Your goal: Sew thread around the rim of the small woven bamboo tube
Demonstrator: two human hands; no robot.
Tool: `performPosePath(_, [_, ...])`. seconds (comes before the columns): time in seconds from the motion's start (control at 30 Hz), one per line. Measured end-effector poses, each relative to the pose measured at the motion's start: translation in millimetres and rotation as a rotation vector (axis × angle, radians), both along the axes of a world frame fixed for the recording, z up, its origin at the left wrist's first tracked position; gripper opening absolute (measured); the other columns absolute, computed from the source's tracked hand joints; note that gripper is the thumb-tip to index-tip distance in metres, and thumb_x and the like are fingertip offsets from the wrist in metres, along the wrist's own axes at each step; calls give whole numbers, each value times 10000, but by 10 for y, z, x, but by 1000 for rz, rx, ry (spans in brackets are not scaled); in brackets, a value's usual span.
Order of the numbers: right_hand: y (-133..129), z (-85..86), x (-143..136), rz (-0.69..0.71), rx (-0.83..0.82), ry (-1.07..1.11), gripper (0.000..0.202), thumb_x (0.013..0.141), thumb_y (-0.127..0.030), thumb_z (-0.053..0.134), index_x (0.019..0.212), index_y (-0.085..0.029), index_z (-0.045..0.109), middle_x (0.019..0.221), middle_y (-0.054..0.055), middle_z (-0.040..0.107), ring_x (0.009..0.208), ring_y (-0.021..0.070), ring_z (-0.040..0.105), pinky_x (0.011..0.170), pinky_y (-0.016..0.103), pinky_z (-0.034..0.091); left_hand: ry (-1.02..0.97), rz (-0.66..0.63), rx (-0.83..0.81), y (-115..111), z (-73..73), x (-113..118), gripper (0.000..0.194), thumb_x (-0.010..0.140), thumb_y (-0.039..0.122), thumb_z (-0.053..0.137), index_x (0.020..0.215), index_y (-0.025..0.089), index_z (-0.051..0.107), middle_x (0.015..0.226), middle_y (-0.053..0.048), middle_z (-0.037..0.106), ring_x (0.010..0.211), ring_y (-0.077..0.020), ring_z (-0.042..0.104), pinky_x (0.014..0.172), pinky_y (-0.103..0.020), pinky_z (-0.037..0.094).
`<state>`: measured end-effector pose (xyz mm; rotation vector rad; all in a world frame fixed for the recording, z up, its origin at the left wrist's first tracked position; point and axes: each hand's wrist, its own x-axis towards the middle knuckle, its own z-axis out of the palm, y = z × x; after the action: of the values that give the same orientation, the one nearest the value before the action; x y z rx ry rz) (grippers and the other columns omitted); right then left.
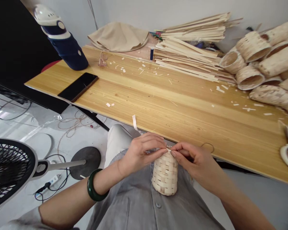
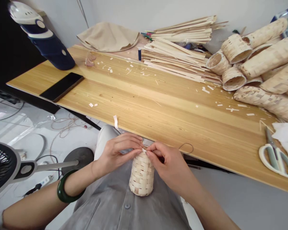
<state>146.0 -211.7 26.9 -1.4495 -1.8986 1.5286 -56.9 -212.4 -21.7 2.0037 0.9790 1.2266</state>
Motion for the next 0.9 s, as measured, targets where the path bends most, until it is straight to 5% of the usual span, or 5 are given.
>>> performPosePath(0.17, [-1,-1,4,-4,0,-11,258,960,-406,493,851,-198,598,550,-51,461,502,98,308,482,253,232,-178,-17,-488,-18,49,54,128,863,279,700,853,152,715,843,-62,734,805,-170,676,738,-276,528])
performPosePath(0.43, [-25,20,42,-29,-79,-1,261,951,-427,515,853,-202,601,561,-54,417,512,100,297,473,247,231,-413,-229,-857,47,61,25,145,862,290,696,872,157,752,876,-46,708,830,-151,634,761,-263,485])
performPosePath(0.9, [5,57,52,-47,-127,17,259,938,-453,543,908,-202,602,585,-53,436,532,96,329,484,234,264,-578,-154,-1073,-28,67,118,106,727,248,792,779,165,750,940,-36,676,898,-160,597,803,-274,442])
